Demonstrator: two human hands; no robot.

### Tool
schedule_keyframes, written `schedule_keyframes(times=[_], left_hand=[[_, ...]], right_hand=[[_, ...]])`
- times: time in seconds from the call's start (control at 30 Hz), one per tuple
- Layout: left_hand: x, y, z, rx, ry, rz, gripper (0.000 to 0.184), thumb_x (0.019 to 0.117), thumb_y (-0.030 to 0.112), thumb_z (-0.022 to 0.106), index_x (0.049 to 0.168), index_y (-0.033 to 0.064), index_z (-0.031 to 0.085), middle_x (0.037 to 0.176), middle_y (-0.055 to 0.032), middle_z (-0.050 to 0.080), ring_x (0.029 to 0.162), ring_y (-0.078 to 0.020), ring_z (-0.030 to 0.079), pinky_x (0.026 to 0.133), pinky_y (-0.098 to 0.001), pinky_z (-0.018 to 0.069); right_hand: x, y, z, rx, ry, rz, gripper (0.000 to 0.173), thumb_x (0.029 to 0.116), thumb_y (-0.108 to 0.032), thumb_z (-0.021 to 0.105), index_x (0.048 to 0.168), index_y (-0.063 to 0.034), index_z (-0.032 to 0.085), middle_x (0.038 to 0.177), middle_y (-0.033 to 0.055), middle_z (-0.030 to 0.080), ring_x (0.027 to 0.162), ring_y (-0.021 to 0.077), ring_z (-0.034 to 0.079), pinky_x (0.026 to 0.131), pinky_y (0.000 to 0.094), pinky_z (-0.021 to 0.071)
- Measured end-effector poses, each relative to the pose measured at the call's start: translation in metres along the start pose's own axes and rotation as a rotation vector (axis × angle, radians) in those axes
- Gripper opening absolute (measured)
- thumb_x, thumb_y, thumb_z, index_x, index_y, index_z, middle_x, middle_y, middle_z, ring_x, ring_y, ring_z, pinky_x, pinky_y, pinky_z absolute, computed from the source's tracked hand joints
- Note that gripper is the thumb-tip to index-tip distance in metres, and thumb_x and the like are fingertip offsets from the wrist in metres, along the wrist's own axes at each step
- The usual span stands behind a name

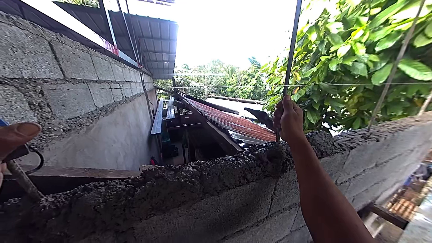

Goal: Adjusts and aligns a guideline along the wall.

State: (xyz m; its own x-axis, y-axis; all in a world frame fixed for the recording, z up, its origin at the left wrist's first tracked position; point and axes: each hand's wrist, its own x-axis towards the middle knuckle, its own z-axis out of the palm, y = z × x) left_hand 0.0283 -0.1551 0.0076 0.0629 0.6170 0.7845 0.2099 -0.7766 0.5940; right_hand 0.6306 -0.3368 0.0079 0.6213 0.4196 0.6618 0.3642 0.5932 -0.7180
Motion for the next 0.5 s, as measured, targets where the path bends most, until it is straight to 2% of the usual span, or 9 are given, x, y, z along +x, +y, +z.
schedule_keyframes(times=[0.03,0.07,0.13,0.23,0.37,0.43,0.5], left_hand=[[0.008,-0.027,-0.009,-0.007,-0.023,0.034,0.039,0.0937,0.038,0.072,0.124,0.0137,0.067,0.122,0.0020,0.068,0.113,-0.0054,0.062,0.099,-0.0269,0.0499],[0.013,-0.042,-0.014,-0.027,-0.031,0.068,0.041,0.0937,0.037,0.072,0.127,0.0138,0.066,0.123,0.0012,0.067,0.114,-0.0064,0.061,0.100,-0.0279,0.0494],[0.013,-0.029,-0.006,-0.068,0.004,0.104,0.048,0.0911,0.030,0.075,0.134,0.0142,0.059,0.122,0.0017,0.066,0.113,-0.0058,0.061,0.100,-0.0273,0.0502],[0.009,-0.004,0.003,-0.068,0.040,0.140,0.053,0.0878,0.028,0.077,0.134,0.0137,0.055,0.115,0.0037,0.064,0.106,-0.0038,0.062,0.095,-0.0262,0.0520],[0.007,0.008,0.010,-0.106,0.066,0.116,0.049,0.0866,0.027,0.079,0.126,0.0083,0.057,0.109,0.0031,0.065,0.101,-0.0038,0.064,0.093,-0.0258,0.0536],[0.007,0.007,0.010,-0.109,0.068,0.111,0.054,0.0854,0.030,0.079,0.130,0.0106,0.057,0.113,0.0025,0.065,0.104,-0.0054,0.064,0.095,-0.0276,0.0536],[0.008,0.005,0.010,-0.120,0.079,0.114,0.055,0.0839,0.032,0.081,0.130,0.0119,0.058,0.115,0.0014,0.066,0.106,-0.0081,0.064,0.096,-0.0301,0.0536]], right_hand=[[0.000,0.000,-0.001,-0.001,-0.001,-0.001,0.045,0.1124,-0.045,0.031,0.091,-0.0137,0.055,0.054,-0.0066,0.036,0.041,0.0062,0.035,0.040,0.0228,0.0348],[0.000,0.001,-0.001,-0.003,0.000,0.000,0.044,0.1124,-0.045,0.031,0.091,-0.0139,0.055,0.055,-0.0067,0.037,0.041,0.0063,0.036,0.041,0.0229,0.0350],[0.001,0.001,-0.001,-0.004,0.004,-0.002,0.044,0.1123,-0.045,0.031,0.091,-0.0142,0.055,0.054,-0.0069,0.037,0.041,0.0061,0.036,0.040,0.0227,0.0355],[0.001,0.001,0.000,-0.003,0.007,-0.003,0.044,0.1123,-0.045,0.031,0.090,-0.0144,0.055,0.054,-0.0067,0.036,0.042,0.0062,0.036,0.040,0.0230,0.0349],[0.000,0.000,0.000,0.012,-0.001,0.001,0.045,0.1122,-0.046,0.030,0.090,-0.0147,0.054,0.055,-0.0063,0.036,0.042,0.0064,0.035,0.041,0.0231,0.0352],[0.000,0.000,0.000,0.018,-0.006,0.004,0.045,0.1123,-0.046,0.030,0.090,-0.0145,0.054,0.054,-0.0064,0.036,0.042,0.0064,0.035,0.041,0.0236,0.0356],[0.000,0.000,0.001,0.017,-0.005,0.000,0.046,0.1122,-0.046,0.030,0.087,-0.0152,0.053,0.054,-0.0069,0.035,0.041,0.0060,0.035,0.041,0.0231,0.0342]])
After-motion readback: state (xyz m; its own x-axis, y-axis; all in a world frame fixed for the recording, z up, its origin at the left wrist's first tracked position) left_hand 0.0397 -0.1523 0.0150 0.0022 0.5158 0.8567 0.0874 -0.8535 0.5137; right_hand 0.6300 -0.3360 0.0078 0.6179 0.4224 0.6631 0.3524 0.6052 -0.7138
